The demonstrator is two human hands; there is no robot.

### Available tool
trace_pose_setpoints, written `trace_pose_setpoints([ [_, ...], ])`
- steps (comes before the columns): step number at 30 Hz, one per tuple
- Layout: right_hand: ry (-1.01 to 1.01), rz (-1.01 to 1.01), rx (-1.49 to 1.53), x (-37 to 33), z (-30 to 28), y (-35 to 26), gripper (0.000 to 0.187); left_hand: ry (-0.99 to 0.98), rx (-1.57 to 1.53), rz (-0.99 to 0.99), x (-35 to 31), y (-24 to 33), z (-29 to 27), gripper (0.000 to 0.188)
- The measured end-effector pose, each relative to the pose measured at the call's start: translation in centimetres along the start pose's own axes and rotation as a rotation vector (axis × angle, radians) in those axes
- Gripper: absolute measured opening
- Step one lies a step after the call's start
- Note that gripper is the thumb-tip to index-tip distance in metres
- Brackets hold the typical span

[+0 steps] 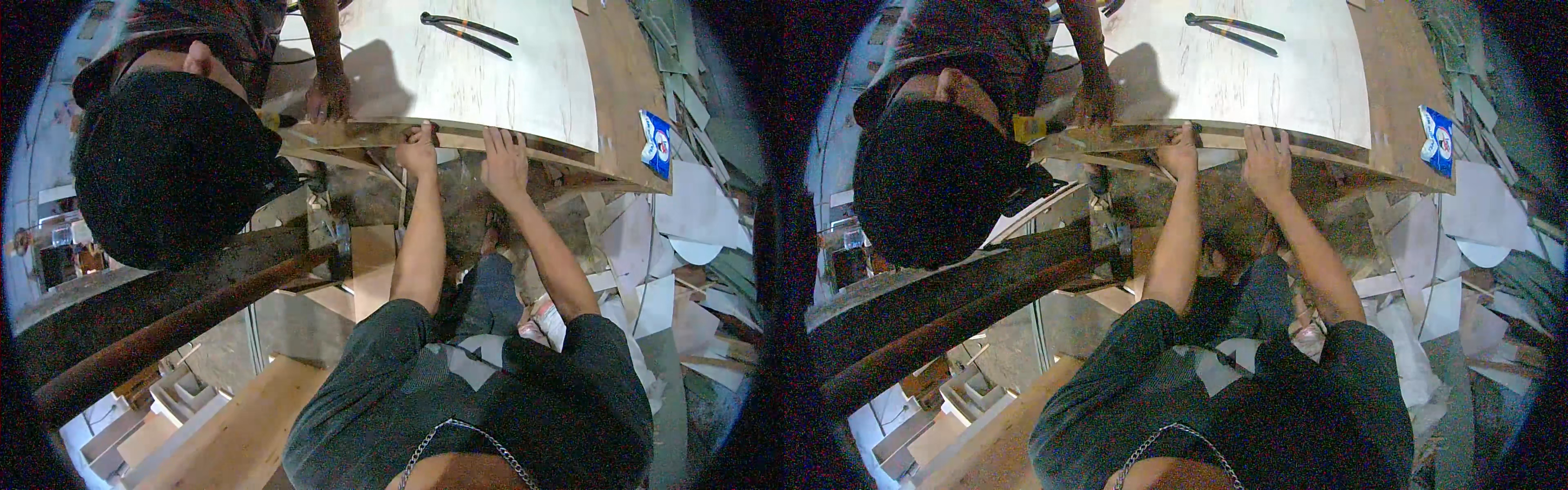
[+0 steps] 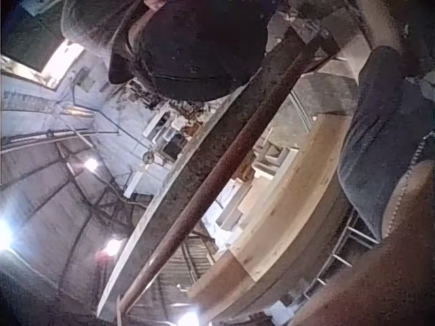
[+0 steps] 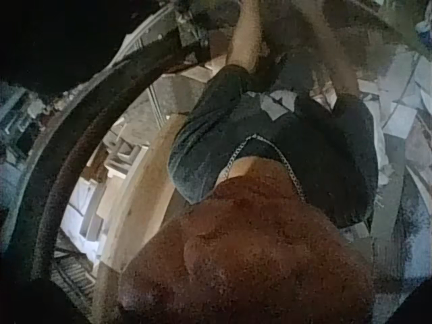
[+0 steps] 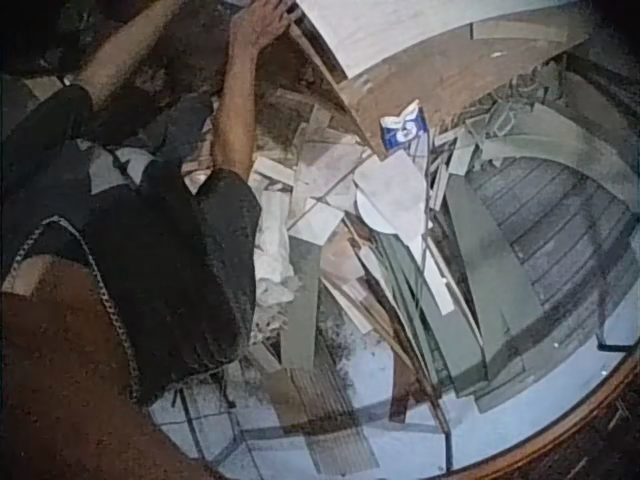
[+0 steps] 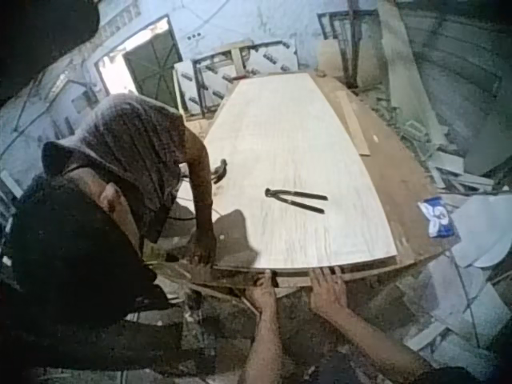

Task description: The person helps a colleague assemble a wooden structure by holding pieces of plywood in place while the other person hammers nails into the frame.

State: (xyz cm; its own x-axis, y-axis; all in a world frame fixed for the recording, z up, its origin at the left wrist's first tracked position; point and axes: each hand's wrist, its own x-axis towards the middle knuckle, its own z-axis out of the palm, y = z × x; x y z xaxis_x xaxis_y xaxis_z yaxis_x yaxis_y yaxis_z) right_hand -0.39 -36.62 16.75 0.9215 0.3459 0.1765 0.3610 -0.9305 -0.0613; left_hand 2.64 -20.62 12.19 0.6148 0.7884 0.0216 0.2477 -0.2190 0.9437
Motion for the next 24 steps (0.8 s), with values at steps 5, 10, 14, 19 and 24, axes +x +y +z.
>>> trace_pose_setpoints([
  [5,-0.069,0.004,-0.023,0.4,-0.8,-0.2,0.063,0.001,-0.073,0.024,-0.1,0.8,-0.4,0.035],
  [10,-0.052,-0.003,-0.085,0.2,-0.6,-0.1,0.058,0.035,-0.060,-0.071,-0.4,0.6,0.0,0.036],
  [14,0.032,-0.029,-0.030,0.3,-0.6,-0.4,0.056,-0.030,0.001,-0.087,0.7,-1.6,0.8,0.038],
  [19,0.035,-0.009,-0.001,0.1,-0.9,0.1,0.053,-0.137,-0.114,-0.186,0.3,-2.5,1.5,0.044],
  [24,0.083,-0.041,0.019,-0.1,-0.2,0.5,0.051,-0.108,-0.350,-0.195,-0.2,-1.8,1.7,0.027],
])
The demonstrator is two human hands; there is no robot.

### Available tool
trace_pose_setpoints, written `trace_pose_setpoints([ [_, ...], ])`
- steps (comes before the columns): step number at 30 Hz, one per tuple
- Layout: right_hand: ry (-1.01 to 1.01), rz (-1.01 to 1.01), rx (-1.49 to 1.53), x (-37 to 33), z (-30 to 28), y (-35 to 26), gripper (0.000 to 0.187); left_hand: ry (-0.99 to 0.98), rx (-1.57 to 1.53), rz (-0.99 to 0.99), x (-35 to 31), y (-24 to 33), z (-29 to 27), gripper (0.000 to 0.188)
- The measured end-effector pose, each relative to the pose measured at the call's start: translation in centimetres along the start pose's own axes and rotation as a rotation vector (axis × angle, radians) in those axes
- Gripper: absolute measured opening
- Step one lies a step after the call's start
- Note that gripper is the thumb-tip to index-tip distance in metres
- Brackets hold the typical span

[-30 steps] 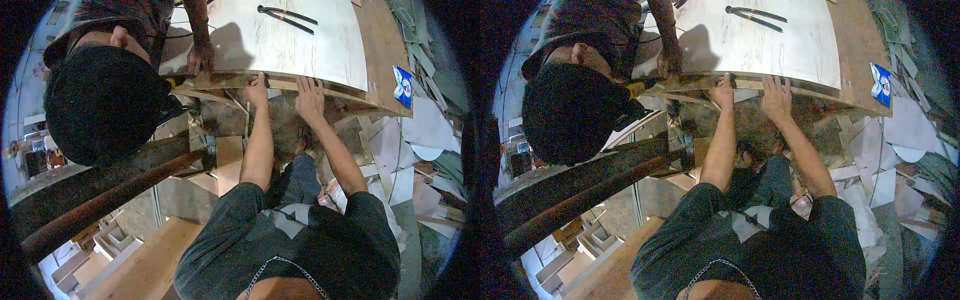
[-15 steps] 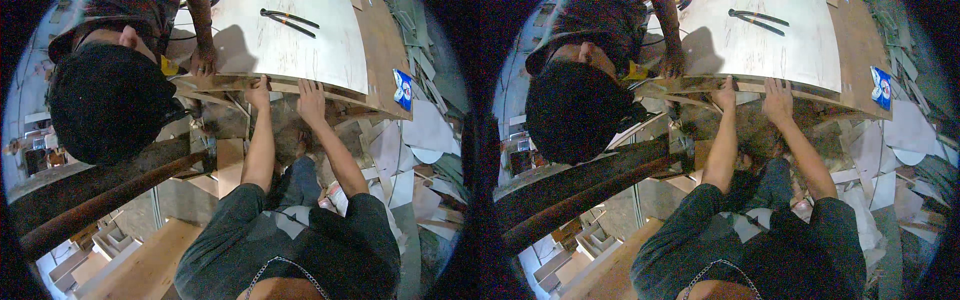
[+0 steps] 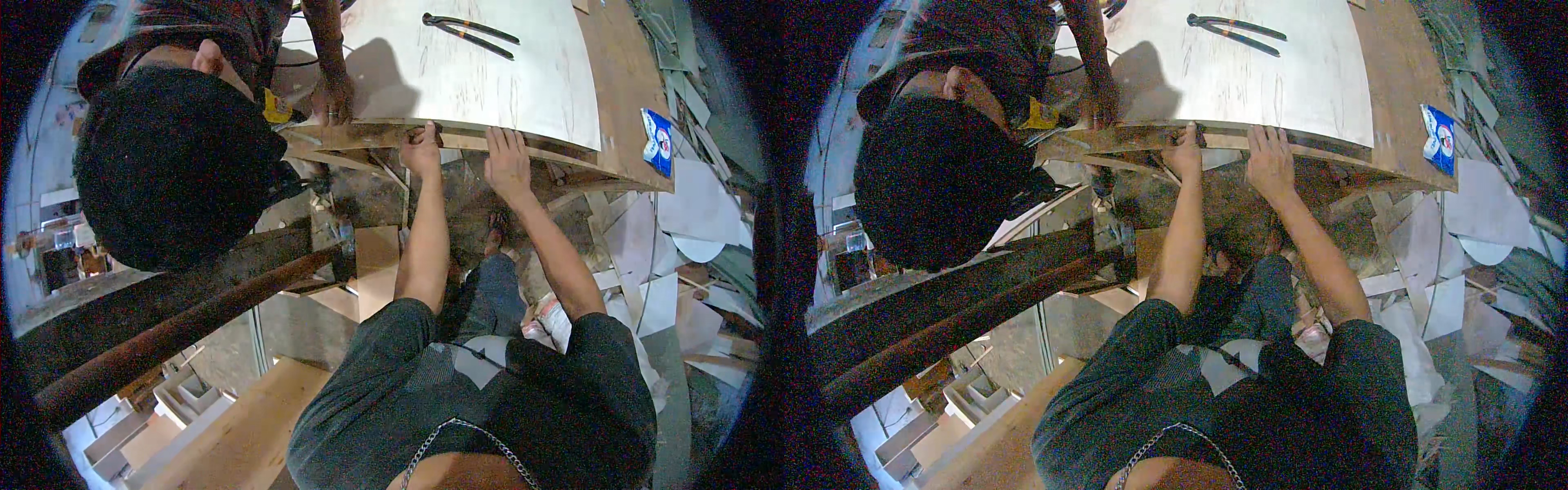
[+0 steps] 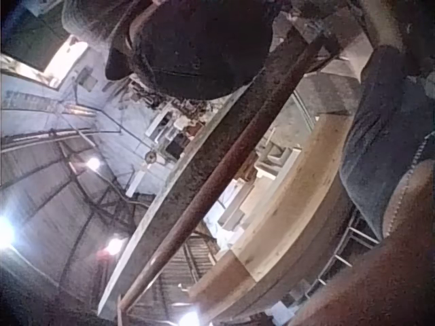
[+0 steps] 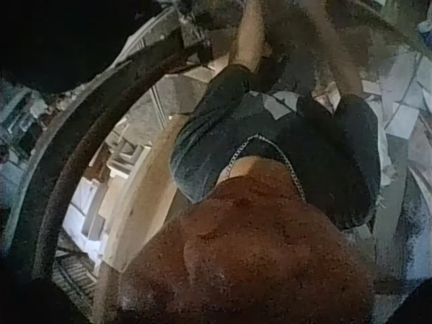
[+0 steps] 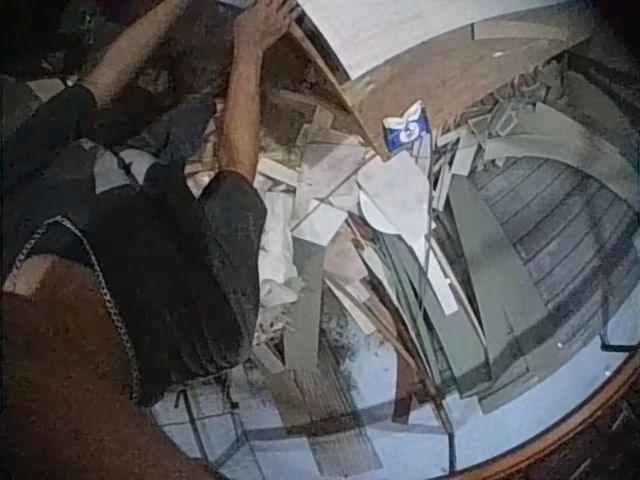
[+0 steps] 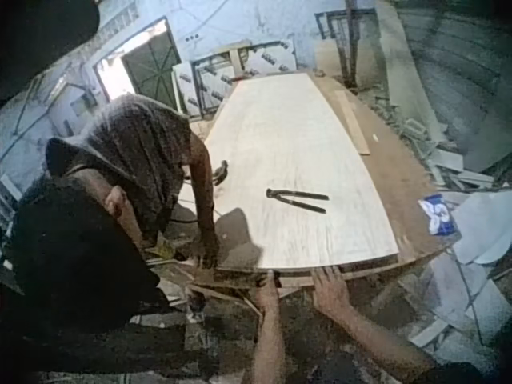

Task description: The person helps a colleague assemble a wooden structure by holding pieces of plywood in place while the other person hammers nails into the frame.

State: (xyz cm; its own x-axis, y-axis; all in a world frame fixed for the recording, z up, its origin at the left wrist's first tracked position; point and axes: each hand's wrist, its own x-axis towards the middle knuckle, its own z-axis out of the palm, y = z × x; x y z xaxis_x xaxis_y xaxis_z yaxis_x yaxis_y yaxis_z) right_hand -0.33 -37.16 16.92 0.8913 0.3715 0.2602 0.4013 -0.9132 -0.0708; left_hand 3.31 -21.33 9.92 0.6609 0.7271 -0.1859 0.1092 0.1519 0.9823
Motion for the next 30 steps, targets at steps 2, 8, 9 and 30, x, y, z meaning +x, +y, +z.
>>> trace_pose_setpoints([
  [2,-0.013,-0.014,0.007,0.5,-0.5,-0.4,0.051,0.069,0.148,0.119,0.1,0.4,-0.4,0.025],
  [8,-0.012,-0.033,0.028,0.5,0.0,-0.3,0.052,0.066,-0.024,0.014,-0.2,2.0,-0.3,0.026],
  [9,0.010,-0.037,0.029,0.4,0.1,-0.2,0.053,0.087,0.008,-0.018,-0.4,2.2,-0.2,0.026],
  [30,-0.044,-0.038,0.037,0.3,-0.1,-0.1,0.052,0.127,0.331,0.078,-1.0,3.6,-0.7,0.043],
])
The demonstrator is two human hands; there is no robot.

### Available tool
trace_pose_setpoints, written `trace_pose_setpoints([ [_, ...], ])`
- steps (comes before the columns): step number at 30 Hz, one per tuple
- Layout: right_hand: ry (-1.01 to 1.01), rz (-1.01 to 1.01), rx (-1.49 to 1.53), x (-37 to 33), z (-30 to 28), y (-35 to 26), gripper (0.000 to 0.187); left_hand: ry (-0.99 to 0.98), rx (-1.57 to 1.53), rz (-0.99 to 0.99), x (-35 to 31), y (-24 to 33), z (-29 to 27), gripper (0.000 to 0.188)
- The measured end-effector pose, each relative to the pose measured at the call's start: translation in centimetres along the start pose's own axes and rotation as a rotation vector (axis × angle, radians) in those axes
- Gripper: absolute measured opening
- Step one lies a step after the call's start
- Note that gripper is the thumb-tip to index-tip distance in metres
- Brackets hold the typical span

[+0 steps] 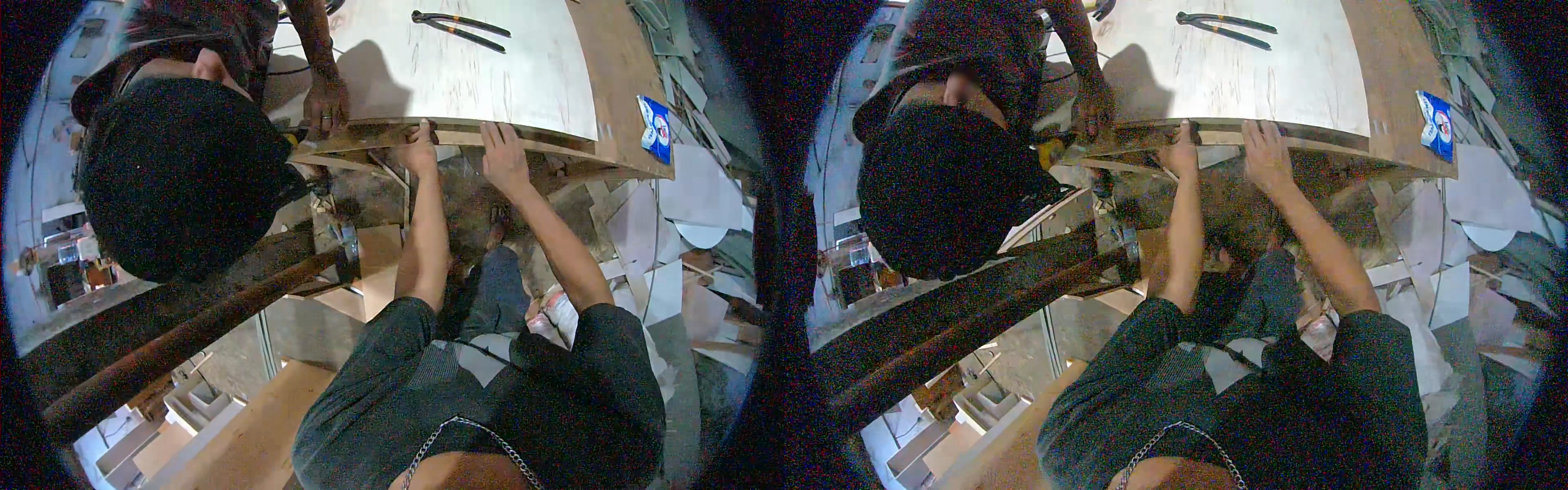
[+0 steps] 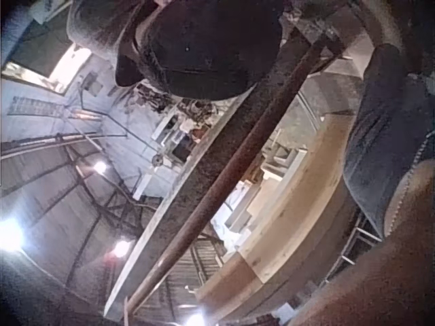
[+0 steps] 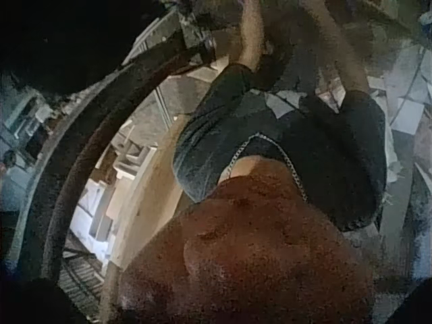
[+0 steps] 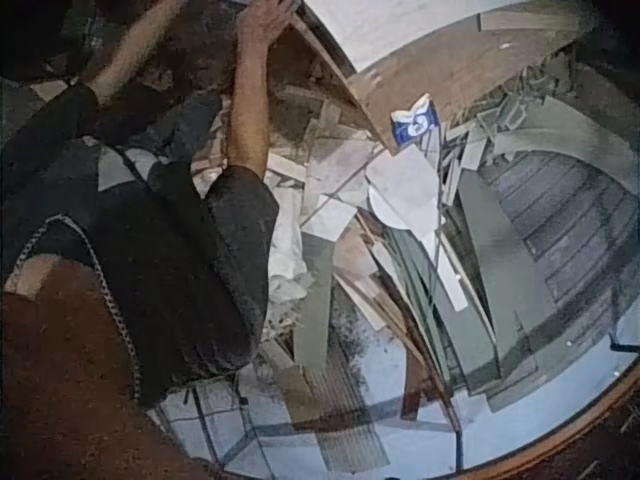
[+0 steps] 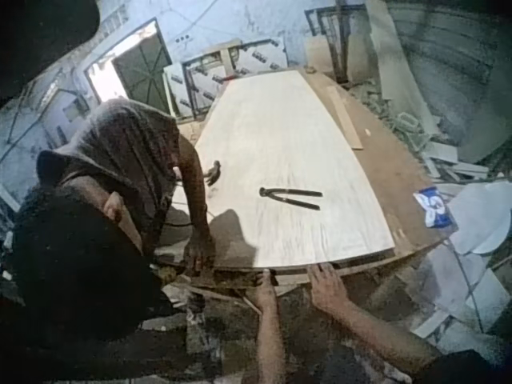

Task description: The person helps a colleague assemble a wooden structure by holding pieces of plywood in place while the other person hammers nails into the frame.

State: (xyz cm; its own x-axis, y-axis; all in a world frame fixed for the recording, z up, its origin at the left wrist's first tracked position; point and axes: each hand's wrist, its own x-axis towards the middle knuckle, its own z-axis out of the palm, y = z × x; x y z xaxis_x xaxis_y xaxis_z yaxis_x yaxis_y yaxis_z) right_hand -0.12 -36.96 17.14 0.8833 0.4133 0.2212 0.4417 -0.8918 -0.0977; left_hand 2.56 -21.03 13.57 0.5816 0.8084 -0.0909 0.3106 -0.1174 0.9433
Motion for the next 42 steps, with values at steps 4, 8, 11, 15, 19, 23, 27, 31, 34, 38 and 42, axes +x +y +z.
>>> trace_pose_setpoints([
  [4,0.010,-0.017,-0.017,0.1,-0.4,-0.3,0.051,0.042,0.109,0.075,0.4,-1.0,0.1,0.044],
  [8,0.005,-0.012,-0.019,0.0,-0.1,0.0,0.051,-0.107,-0.286,-0.036,0.3,-0.9,0.3,0.042],
  [11,0.053,-0.035,-0.023,0.1,0.2,0.0,0.050,-0.082,-0.232,-0.067,0.8,-1.5,0.5,0.042],
  [15,0.036,-0.041,-0.028,0.2,-0.1,0.0,0.048,-0.060,-0.210,-0.035,0.7,-1.7,0.6,0.044],
  [19,0.030,-0.045,-0.044,0.2,0.0,0.2,0.048,-0.137,0.018,-0.023,1.0,-2.0,0.5,0.045],
  [23,0.002,-0.033,-0.050,-0.1,0.2,0.5,0.054,-0.067,-0.109,0.062,0.2,-1.5,0.6,0.041],
  [27,-0.043,-0.043,-0.075,0.6,0.0,-0.3,0.060,0.163,0.196,0.162,1.6,-2.7,0.9,0.039],
  [31,-0.116,-0.008,-0.058,0.1,0.0,0.3,0.060,-0.020,-0.135,0.126,0.0,-0.6,0.3,0.039],
  [34,-0.095,-0.025,-0.114,-0.1,0.2,0.4,0.062,-0.039,-0.069,0.079,-0.4,0.4,-0.1,0.037],
  [38,-0.093,-0.026,-0.092,0.0,0.2,0.4,0.064,-0.024,-0.103,0.079,-0.1,0.0,0.1,0.036],
  [42,-0.100,-0.002,-0.076,0.4,0.2,0.1,0.064,0.082,0.150,0.089,1.0,-1.5,0.6,0.032],
])
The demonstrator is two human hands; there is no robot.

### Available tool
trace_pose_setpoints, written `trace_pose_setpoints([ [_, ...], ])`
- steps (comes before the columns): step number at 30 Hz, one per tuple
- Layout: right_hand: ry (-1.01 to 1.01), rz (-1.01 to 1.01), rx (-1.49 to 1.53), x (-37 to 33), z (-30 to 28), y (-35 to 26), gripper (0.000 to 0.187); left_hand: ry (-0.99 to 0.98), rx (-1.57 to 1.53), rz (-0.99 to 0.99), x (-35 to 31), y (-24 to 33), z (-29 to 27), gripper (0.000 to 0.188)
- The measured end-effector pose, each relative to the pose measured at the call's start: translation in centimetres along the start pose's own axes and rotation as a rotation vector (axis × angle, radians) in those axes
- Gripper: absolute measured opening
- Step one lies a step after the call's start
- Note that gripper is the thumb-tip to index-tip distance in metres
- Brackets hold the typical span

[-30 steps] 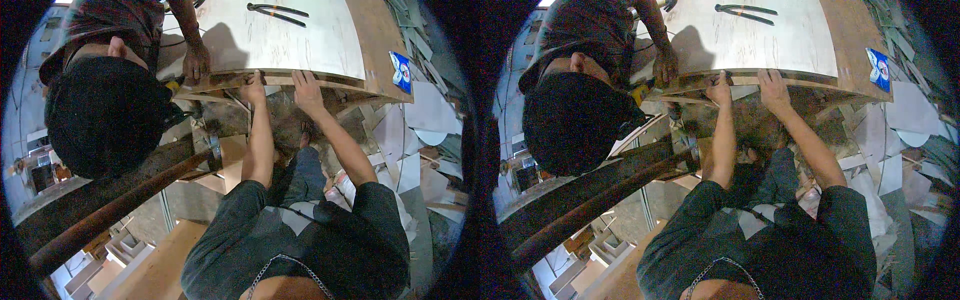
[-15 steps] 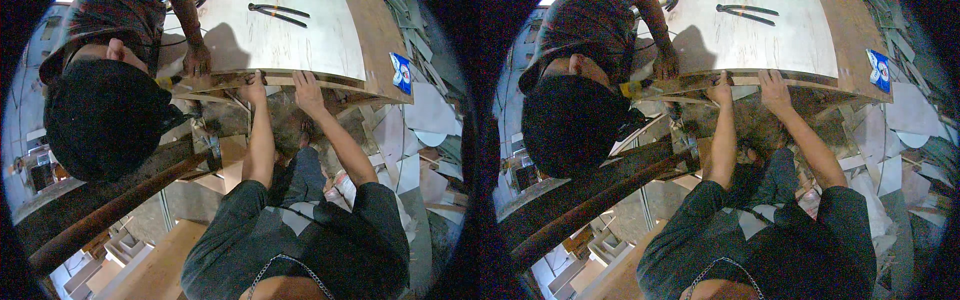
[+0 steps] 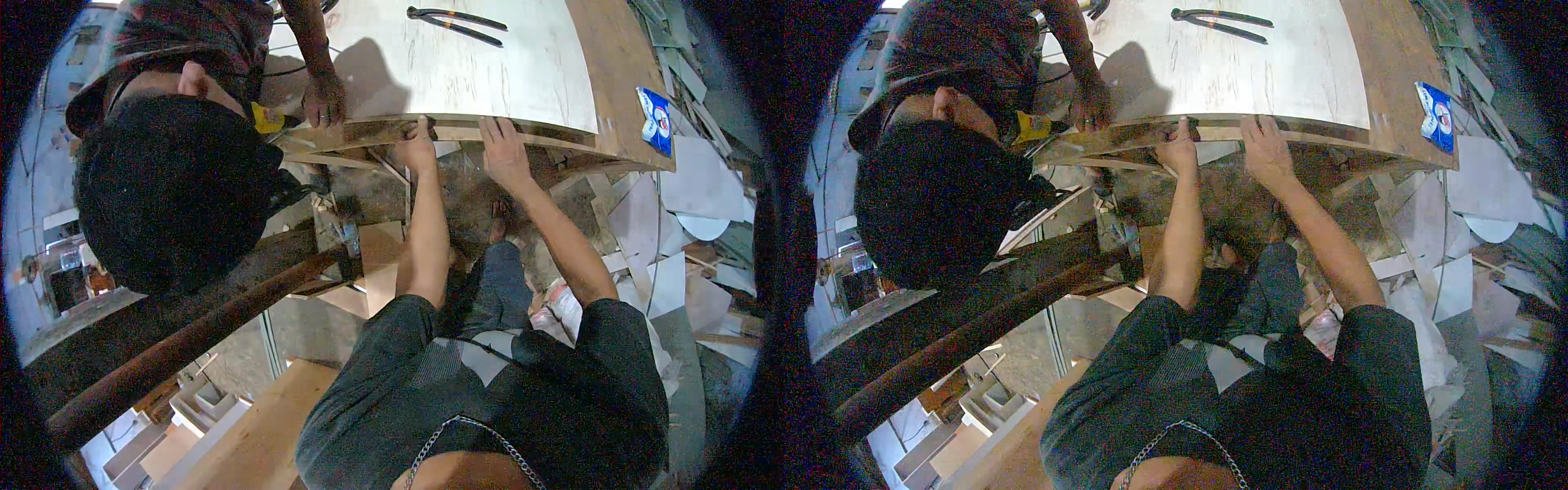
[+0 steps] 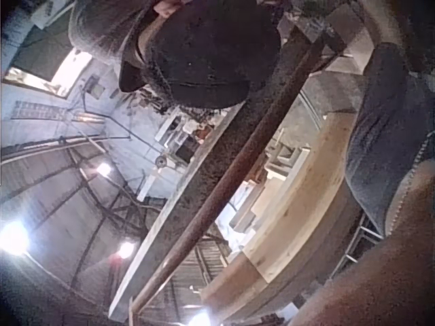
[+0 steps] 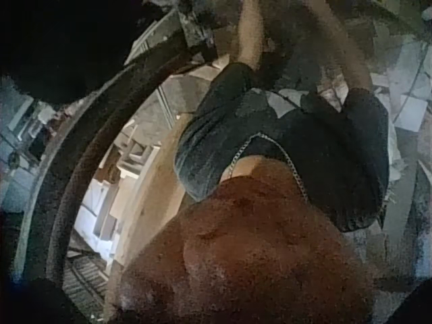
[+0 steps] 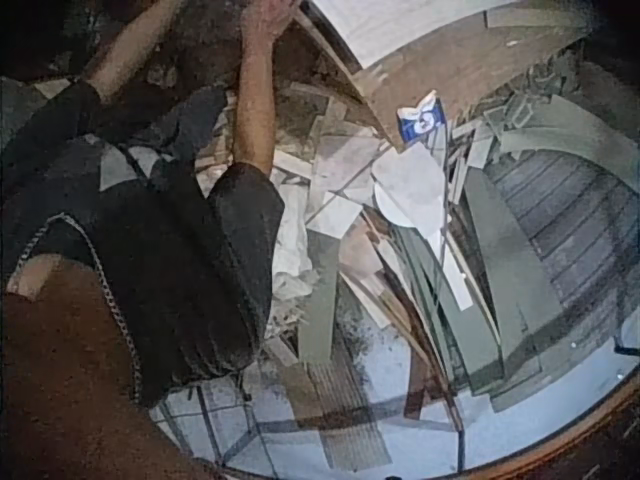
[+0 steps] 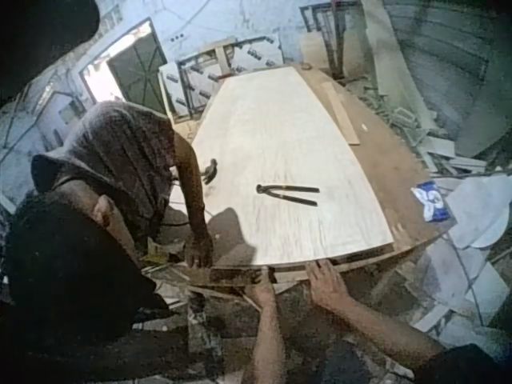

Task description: The person helps a colleague assemble a wooden structure by holding pieces of plywood in place while the other person hammers nails into the frame.

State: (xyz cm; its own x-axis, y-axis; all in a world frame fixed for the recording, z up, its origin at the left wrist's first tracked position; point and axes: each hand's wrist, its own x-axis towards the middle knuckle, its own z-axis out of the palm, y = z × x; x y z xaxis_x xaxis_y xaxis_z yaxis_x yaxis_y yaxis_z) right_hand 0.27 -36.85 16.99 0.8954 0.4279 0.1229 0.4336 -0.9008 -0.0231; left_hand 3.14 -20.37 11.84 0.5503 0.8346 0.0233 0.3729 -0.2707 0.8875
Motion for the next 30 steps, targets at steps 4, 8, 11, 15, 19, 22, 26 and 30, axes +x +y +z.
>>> trace_pose_setpoints([
  [4,0.020,-0.025,-0.025,-0.5,-0.1,0.4,0.063,-0.120,-0.263,-0.059,-1.1,1.4,-0.8,0.030],
  [8,0.019,-0.036,0.005,-0.2,-0.8,0.0,0.062,-0.129,-0.235,-0.047,-0.4,0.4,-0.7,0.034],
  [11,0.020,-0.033,0.010,-0.3,-0.8,0.1,0.061,-0.141,-0.303,-0.029,-0.5,-0.1,-0.4,0.037],
  [15,0.045,-0.045,-0.001,0.0,-0.8,-0.2,0.060,-0.005,-0.219,0.129,0.1,-0.7,-0.1,0.035],
  [19,-0.029,0.004,0.031,-0.5,-0.5,0.3,0.060,-0.131,-0.335,0.025,-1.4,1.8,-1.2,0.030],
  [22,0.024,-0.018,-0.001,-0.3,-0.1,0.4,0.061,-0.134,-0.392,-0.006,-1.0,1.7,-1.1,0.028],
  [26,0.031,-0.049,-0.024,-0.2,-0.3,0.2,0.062,-0.128,-0.387,-0.006,-0.8,1.2,-1.0,0.025],
  [30,0.004,-0.016,0.026,-0.5,-0.1,0.5,0.062,-0.157,-0.306,-0.074,-1.5,2.1,-1.3,0.026],
])
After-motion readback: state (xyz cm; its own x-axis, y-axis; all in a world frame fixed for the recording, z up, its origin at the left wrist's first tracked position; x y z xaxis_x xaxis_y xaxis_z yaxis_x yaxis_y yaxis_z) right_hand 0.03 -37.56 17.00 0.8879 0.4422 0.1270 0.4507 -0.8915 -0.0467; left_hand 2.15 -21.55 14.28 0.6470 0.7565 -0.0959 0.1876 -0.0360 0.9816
